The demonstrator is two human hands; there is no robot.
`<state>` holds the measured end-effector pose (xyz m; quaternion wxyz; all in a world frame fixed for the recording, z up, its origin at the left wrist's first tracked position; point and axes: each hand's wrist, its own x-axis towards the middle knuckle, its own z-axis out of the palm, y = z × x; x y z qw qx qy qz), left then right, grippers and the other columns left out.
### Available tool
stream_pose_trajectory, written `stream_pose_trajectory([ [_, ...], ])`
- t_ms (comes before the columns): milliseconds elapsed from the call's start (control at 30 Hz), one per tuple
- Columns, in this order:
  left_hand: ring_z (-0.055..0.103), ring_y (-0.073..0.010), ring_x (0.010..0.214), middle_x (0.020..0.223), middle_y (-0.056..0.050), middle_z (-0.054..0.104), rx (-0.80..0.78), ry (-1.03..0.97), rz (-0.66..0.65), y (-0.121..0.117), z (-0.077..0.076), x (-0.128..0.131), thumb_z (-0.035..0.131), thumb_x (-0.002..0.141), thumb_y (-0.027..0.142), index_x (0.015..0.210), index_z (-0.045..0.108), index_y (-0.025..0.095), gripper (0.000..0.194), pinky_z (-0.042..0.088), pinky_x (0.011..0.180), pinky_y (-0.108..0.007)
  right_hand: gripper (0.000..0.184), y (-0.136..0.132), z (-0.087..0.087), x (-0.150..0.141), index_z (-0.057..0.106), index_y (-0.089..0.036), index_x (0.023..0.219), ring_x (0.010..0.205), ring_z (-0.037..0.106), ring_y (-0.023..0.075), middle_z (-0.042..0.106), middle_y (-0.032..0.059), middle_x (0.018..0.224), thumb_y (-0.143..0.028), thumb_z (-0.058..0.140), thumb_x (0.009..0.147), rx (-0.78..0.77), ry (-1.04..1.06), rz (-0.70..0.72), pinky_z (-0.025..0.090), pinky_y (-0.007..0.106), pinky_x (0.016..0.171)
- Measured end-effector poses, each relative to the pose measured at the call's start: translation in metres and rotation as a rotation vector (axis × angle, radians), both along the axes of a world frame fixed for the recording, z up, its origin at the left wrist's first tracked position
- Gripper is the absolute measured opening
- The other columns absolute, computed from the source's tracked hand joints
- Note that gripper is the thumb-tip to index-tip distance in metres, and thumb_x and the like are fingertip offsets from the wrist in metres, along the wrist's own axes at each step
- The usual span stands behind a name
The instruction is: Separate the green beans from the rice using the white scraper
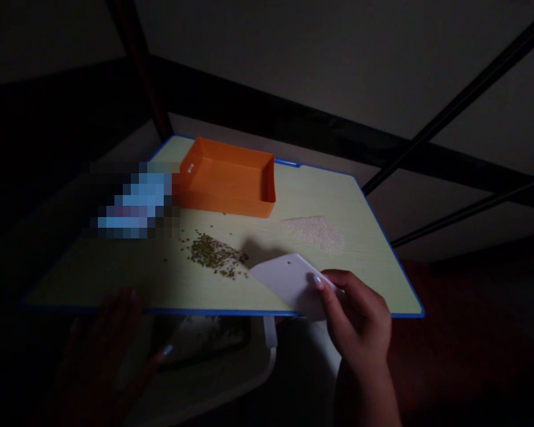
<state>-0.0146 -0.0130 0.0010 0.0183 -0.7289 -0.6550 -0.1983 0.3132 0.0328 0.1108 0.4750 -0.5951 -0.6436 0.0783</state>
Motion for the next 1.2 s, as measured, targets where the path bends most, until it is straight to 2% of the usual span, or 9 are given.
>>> stream_pose_trajectory([
  [133, 0.019, -0.0254, 0.152, 0.162, -0.009, 0.025, 0.002, 0.012, 0.008, 0.0, -0.003, 0.001, 0.035, 0.089, 0.051, 0.149, 0.013, 0.024, 0.069, 0.021, 0.124, -0.061, 0.018, -0.002, 0.001, 0.0, 0.07, -0.022, 0.096, 0.079, 0.072, 0.018, 0.075, 0.0033, 0.086, -0.009, 0.065, 0.085, 0.225, -0.249, 0.348, 0.058, 0.032, 0.073],
  [200, 0.015, -0.023, 0.154, 0.163, -0.008, 0.023, 0.006, 0.025, 0.001, 0.0, -0.003, 0.0, 0.033, 0.09, 0.051, 0.149, 0.014, 0.022, 0.068, 0.015, 0.126, -0.057, 0.019, -0.002, 0.001, -0.004, 0.069, -0.019, 0.104, 0.088, 0.072, 0.0191, 0.076, 0.0058, 0.092, -0.011, 0.061, 0.088, 0.271, -0.338, 0.498, 0.057, 0.038, 0.086],
  [267, 0.01, -0.0195, 0.154, 0.164, -0.006, 0.019, 0.015, 0.035, -0.021, 0.0, -0.003, -0.001, 0.034, 0.09, 0.05, 0.148, 0.015, 0.02, 0.068, 0.008, 0.128, -0.049, 0.018, -0.004, 0.001, -0.008, 0.069, -0.018, 0.107, 0.093, 0.072, 0.0185, 0.077, 0.0059, 0.093, -0.014, 0.058, 0.093, 0.269, -0.395, 0.559, 0.053, 0.041, 0.095],
  [433, 0.002, -0.0154, 0.154, 0.167, -0.003, 0.008, 0.025, 0.044, -0.052, 0.0, -0.003, -0.005, 0.038, 0.089, 0.047, 0.148, 0.015, 0.017, 0.07, -0.003, 0.126, -0.037, 0.014, -0.008, -0.002, -0.013, 0.072, -0.019, 0.096, 0.097, 0.071, 0.0175, 0.079, 0.0025, 0.088, -0.02, 0.058, 0.096, 0.22, -0.414, 0.598, 0.038, 0.046, 0.111],
  [567, 0.007, -0.021, 0.155, 0.166, -0.006, 0.014, 0.008, 0.031, -0.051, -0.001, -0.002, -0.003, 0.04, 0.088, 0.045, 0.148, 0.016, 0.019, 0.069, 0.004, 0.127, -0.047, 0.012, -0.007, -0.003, -0.014, 0.072, -0.019, 0.094, 0.096, 0.07, 0.0146, 0.079, 0.0016, 0.091, -0.017, 0.06, 0.094, 0.195, -0.376, 0.617, 0.034, 0.044, 0.114],
  [700, 0.015, -0.0269, 0.153, 0.163, -0.009, 0.023, -0.072, -0.051, 0.025, -0.003, 0.01, 0.008, 0.037, 0.09, 0.04, 0.149, 0.014, 0.022, 0.065, 0.013, 0.126, -0.06, 0.011, -0.006, -0.004, -0.021, 0.072, -0.018, 0.094, 0.092, 0.071, 0.0124, 0.079, -0.0002, 0.09, -0.015, 0.062, 0.093, 0.196, -0.331, 0.591, 0.035, 0.04, 0.114],
  [833, 0.013, -0.0245, 0.154, 0.163, -0.008, 0.024, -0.079, -0.096, 0.059, -0.004, 0.018, 0.015, 0.035, 0.092, 0.039, 0.149, 0.011, 0.024, 0.064, 0.012, 0.127, -0.059, 0.013, -0.003, -0.003, -0.028, 0.073, -0.019, 0.094, 0.088, 0.072, 0.0114, 0.079, -0.001, 0.091, -0.015, 0.06, 0.094, 0.196, -0.332, 0.592, 0.036, 0.037, 0.114],
  [1000, 0.013, -0.0238, 0.153, 0.163, -0.005, 0.024, -0.045, -0.051, 0.015, -0.003, 0.009, 0.007, 0.038, 0.09, 0.04, 0.149, 0.012, 0.026, 0.065, 0.013, 0.127, -0.06, 0.014, -0.002, -0.004, -0.033, 0.072, -0.02, 0.098, 0.089, 0.071, 0.0107, 0.079, -0.0024, 0.091, -0.015, 0.06, 0.095, 0.158, -0.306, 0.594, 0.034, 0.038, 0.114],
  [1200, 0.015, -0.0261, 0.153, 0.163, -0.007, 0.024, -0.054, -0.004, 0.008, -0.003, 0.0, 0.0, 0.037, 0.089, 0.042, 0.149, 0.013, 0.024, 0.067, 0.018, 0.124, -0.063, 0.018, -0.003, -0.006, -0.033, 0.071, -0.021, 0.106, 0.094, 0.069, 0.012, 0.078, -0.0006, 0.095, -0.015, 0.057, 0.096, 0.158, -0.344, 0.607, 0.034, 0.042, 0.113],
])
